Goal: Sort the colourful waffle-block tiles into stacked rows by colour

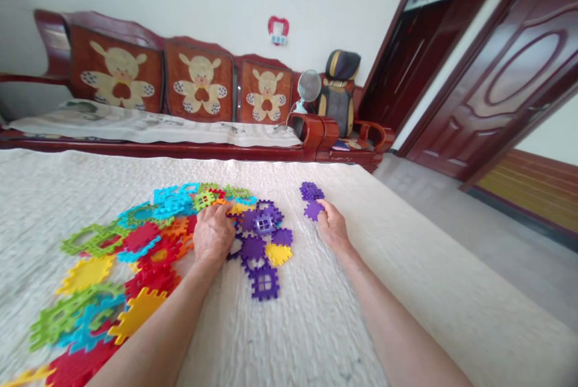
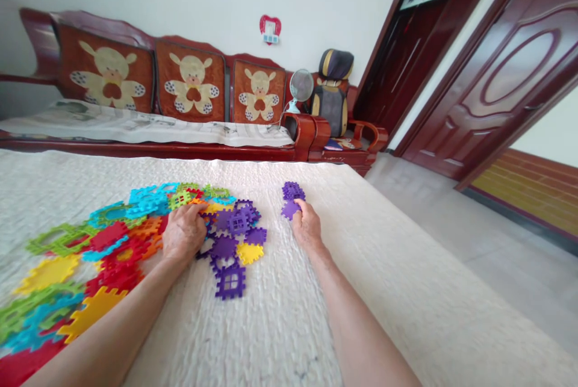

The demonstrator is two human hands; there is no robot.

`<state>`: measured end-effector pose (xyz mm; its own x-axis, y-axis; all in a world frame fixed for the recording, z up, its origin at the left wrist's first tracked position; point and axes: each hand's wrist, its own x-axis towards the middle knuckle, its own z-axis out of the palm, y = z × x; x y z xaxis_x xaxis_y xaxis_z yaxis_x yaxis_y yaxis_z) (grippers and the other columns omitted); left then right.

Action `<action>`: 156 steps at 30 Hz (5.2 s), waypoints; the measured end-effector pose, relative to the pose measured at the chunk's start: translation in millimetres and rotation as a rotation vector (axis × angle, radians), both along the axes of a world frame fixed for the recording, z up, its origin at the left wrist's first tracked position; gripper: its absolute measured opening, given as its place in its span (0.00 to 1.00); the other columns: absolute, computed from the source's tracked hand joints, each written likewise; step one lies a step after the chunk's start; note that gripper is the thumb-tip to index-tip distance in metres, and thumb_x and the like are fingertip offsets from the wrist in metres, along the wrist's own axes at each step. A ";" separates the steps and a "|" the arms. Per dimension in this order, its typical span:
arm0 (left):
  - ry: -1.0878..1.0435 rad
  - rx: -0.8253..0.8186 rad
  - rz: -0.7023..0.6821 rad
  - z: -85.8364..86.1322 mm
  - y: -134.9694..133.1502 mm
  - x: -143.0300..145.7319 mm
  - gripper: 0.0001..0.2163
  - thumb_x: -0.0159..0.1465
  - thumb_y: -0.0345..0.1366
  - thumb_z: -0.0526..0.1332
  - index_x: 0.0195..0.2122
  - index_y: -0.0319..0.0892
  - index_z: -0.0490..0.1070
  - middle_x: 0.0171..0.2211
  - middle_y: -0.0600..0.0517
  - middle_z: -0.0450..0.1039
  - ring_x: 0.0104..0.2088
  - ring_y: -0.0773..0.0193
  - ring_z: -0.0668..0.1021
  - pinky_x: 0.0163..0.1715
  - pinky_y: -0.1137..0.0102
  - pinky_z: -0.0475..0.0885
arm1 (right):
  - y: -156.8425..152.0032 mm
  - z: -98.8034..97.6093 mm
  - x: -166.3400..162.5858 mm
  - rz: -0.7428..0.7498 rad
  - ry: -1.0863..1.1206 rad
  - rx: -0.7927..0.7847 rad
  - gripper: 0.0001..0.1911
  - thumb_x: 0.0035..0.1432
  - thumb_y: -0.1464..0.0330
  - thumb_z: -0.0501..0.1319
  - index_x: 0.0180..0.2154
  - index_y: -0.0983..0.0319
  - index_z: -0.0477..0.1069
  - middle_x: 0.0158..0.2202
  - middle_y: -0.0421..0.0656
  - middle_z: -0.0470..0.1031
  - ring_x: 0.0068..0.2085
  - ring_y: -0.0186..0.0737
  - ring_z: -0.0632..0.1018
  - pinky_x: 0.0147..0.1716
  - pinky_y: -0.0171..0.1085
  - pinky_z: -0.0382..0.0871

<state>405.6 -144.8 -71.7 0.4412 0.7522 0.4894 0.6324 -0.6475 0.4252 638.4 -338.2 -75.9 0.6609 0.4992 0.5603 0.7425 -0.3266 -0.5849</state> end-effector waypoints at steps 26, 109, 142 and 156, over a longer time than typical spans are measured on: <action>0.087 0.000 0.005 3.8 0.1 -1.4 0.18 0.63 0.31 0.48 0.47 0.44 0.74 0.47 0.48 0.74 0.48 0.54 0.71 0.49 0.62 0.68 | 5.8 -7.6 78.4 0.138 -0.074 0.014 0.20 0.55 0.71 0.49 0.47 0.58 0.72 0.41 0.45 0.71 0.45 0.43 0.73 0.51 0.45 0.67; 0.094 -0.028 0.011 5.8 -1.4 -0.2 0.17 0.63 0.31 0.49 0.47 0.46 0.74 0.47 0.48 0.74 0.49 0.53 0.71 0.47 0.63 0.68 | -5.8 23.8 70.9 0.209 -0.228 -0.193 0.16 0.59 0.70 0.50 0.41 0.59 0.75 0.38 0.45 0.72 0.40 0.41 0.75 0.44 0.40 0.68; 0.067 -0.005 0.021 5.9 -3.7 1.6 0.18 0.63 0.30 0.50 0.47 0.47 0.75 0.46 0.49 0.74 0.47 0.56 0.71 0.49 0.65 0.68 | 53.3 24.4 -54.2 0.719 -0.346 -0.178 0.24 0.57 0.74 0.55 0.56 0.58 0.63 0.61 0.48 0.63 0.61 0.43 0.64 0.60 0.49 0.60; 0.066 -0.012 0.032 6.2 -4.3 1.5 0.18 0.63 0.31 0.50 0.47 0.47 0.75 0.45 0.50 0.75 0.47 0.55 0.71 0.46 0.64 0.69 | 60.5 17.9 -65.9 0.604 -0.353 -0.118 0.22 0.51 0.77 0.59 0.49 0.59 0.68 0.45 0.47 0.74 0.50 0.46 0.72 0.52 0.49 0.62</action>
<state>407.1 -149.1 -65.5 0.4478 0.7719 0.4513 0.6793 -0.6219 0.3895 572.5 -277.7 -58.0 0.0377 0.7919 0.6094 0.9524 0.1561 -0.2617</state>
